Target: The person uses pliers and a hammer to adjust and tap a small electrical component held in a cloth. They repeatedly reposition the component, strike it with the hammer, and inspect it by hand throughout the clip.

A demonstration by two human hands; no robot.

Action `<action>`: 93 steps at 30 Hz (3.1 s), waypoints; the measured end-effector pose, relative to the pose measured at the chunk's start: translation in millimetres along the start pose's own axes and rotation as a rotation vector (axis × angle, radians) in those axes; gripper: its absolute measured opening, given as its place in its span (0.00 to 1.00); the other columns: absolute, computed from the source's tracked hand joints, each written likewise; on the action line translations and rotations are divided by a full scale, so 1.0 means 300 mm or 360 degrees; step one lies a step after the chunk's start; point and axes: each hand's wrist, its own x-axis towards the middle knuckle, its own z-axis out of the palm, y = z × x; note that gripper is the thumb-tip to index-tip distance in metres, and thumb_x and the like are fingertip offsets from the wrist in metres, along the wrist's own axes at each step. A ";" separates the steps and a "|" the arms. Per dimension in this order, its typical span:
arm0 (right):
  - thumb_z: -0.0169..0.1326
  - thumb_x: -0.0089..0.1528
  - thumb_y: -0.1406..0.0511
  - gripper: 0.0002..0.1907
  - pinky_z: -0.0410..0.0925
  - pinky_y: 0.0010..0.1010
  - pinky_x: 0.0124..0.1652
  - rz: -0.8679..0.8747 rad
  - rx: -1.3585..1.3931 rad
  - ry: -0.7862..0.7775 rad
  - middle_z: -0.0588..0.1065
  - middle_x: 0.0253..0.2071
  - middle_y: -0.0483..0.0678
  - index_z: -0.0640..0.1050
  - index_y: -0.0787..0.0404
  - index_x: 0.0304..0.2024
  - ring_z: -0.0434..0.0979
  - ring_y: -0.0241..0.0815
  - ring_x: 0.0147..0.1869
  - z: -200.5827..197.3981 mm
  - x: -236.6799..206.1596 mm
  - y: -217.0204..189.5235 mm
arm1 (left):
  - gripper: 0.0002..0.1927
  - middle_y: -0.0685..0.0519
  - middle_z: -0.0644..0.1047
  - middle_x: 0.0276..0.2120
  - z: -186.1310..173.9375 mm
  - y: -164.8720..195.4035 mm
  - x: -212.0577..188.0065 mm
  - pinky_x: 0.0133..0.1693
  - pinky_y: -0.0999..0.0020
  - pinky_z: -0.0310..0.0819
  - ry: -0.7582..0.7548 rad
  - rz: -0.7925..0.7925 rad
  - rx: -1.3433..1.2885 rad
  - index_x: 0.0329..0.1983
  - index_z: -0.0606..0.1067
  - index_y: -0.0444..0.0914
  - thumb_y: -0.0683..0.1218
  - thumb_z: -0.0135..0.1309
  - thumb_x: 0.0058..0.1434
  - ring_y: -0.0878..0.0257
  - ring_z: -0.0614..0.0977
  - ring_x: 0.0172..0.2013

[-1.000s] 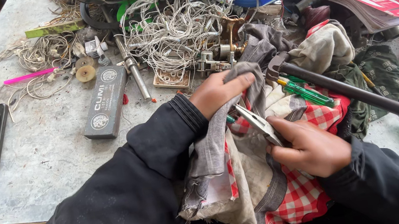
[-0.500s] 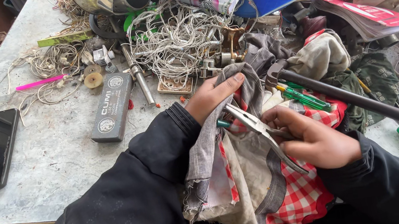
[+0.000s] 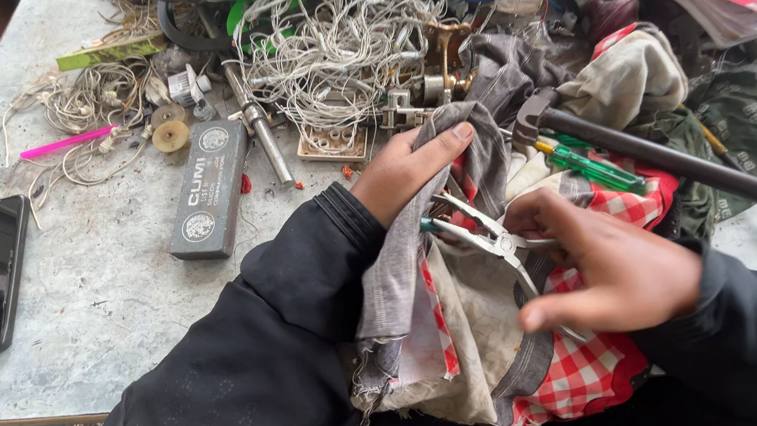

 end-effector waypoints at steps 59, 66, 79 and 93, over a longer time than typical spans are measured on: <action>0.58 0.53 0.69 0.15 0.70 0.45 0.35 0.0238 -0.0513 0.0263 0.78 0.30 0.57 0.78 0.63 0.43 0.79 0.59 0.37 -0.001 0.018 0.067 | 0.16 0.59 0.80 0.38 0.032 0.011 -0.033 0.43 0.76 0.75 0.0058 0.0298 0.0058 0.51 0.80 0.33 0.50 0.57 0.69 0.74 0.78 0.39; 0.60 0.52 0.70 0.13 0.70 0.42 0.35 0.0137 -0.0456 0.0277 0.78 0.29 0.55 0.79 0.63 0.41 0.80 0.57 0.36 -0.007 0.021 0.076 | 0.17 0.57 0.81 0.40 0.036 -0.019 -0.034 0.42 0.75 0.76 -0.0068 0.0142 -0.0276 0.50 0.80 0.34 0.51 0.58 0.68 0.73 0.80 0.40; 0.58 0.48 0.75 0.12 0.70 0.40 0.38 -0.0038 -0.0502 0.0453 0.73 0.29 0.54 0.76 0.64 0.35 0.77 0.55 0.36 0.025 0.014 0.169 | 0.17 0.56 0.82 0.36 0.097 -0.081 -0.001 0.36 0.79 0.75 -0.0131 -0.0327 -0.0796 0.50 0.79 0.34 0.51 0.59 0.65 0.72 0.81 0.33; 0.56 0.63 0.65 0.16 0.68 0.27 0.34 0.0526 0.0126 0.0647 0.74 0.30 0.42 0.78 0.63 0.53 0.69 0.30 0.33 0.020 0.004 0.086 | 0.27 0.51 0.78 0.47 -0.065 -0.164 0.050 0.52 0.75 0.72 0.0132 0.0038 -0.0498 0.60 0.75 0.30 0.57 0.51 0.74 0.68 0.77 0.47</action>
